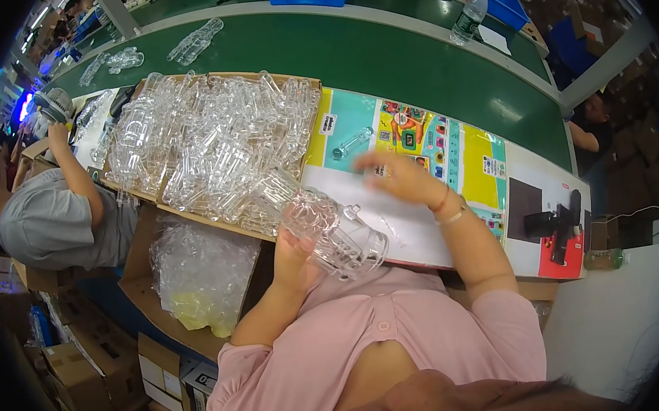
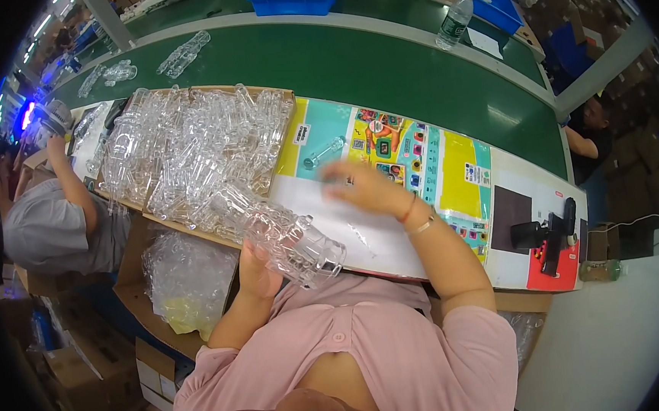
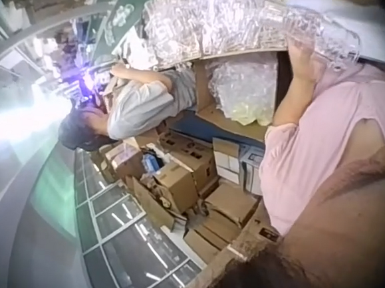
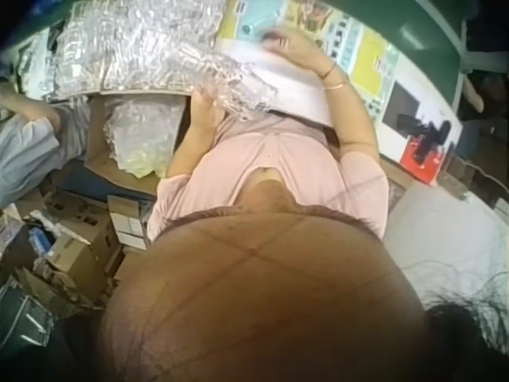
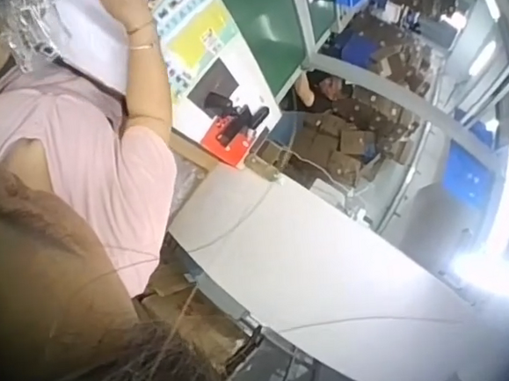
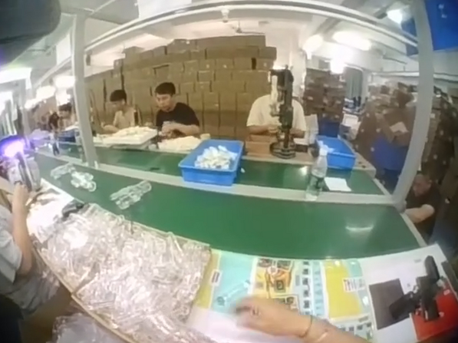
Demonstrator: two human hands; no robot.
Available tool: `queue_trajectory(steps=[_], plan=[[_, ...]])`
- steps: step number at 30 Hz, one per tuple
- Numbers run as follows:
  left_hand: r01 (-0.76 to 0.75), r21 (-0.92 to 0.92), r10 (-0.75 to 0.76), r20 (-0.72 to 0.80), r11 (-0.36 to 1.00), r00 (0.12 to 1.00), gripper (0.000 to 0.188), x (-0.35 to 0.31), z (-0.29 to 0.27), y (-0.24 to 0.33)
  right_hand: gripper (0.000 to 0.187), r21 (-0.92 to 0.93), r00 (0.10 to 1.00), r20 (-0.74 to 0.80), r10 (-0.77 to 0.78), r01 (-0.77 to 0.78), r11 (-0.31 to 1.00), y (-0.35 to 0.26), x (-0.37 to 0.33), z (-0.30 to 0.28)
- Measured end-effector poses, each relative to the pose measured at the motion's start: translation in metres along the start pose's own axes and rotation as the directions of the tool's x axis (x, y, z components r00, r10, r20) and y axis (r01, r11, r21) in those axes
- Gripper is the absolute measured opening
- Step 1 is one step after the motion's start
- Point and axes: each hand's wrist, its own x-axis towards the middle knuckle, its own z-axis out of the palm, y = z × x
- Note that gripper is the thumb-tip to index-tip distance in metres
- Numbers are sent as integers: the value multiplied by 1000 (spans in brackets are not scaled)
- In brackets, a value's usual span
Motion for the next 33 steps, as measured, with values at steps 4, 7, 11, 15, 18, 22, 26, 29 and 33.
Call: queue_trajectory(steps=[4,7,11,15,18,22,26,29,33], plan=[[-64,36,65,-15,997,998,80,-7,-1,2,40,-549,848,-428,-312,30,835,40,32,-4],[-128,168,128,13,977,992,80,-10,2,1,38,-535,933,-290,-214,27,844,60,33,-7],[-143,393,135,50,908,990,80,-12,3,17,28,-321,972,-231,-39,-38,946,26,9,-16],[-187,509,146,119,840,982,78,-11,21,29,25,-156,967,-213,-142,110,982,-20,-28,-22],[-200,541,100,209,817,973,77,-8,33,32,28,42,943,-225,-246,261,964,-31,-53,-16],[-192,514,41,291,836,956,76,-8,48,30,38,269,991,-131,-38,72,960,-56,-75,-13],[-169,529,13,285,831,958,75,-11,53,25,39,99,974,-114,-193,205,974,-61,-85,-14],[-146,517,6,263,843,965,74,-14,57,23,39,90,976,-98,-194,203,975,-62,-88,-13],[-95,537,-41,236,838,971,75,-14,61,23,40,62,976,-84,-200,205,977,-65,-92,-12]])
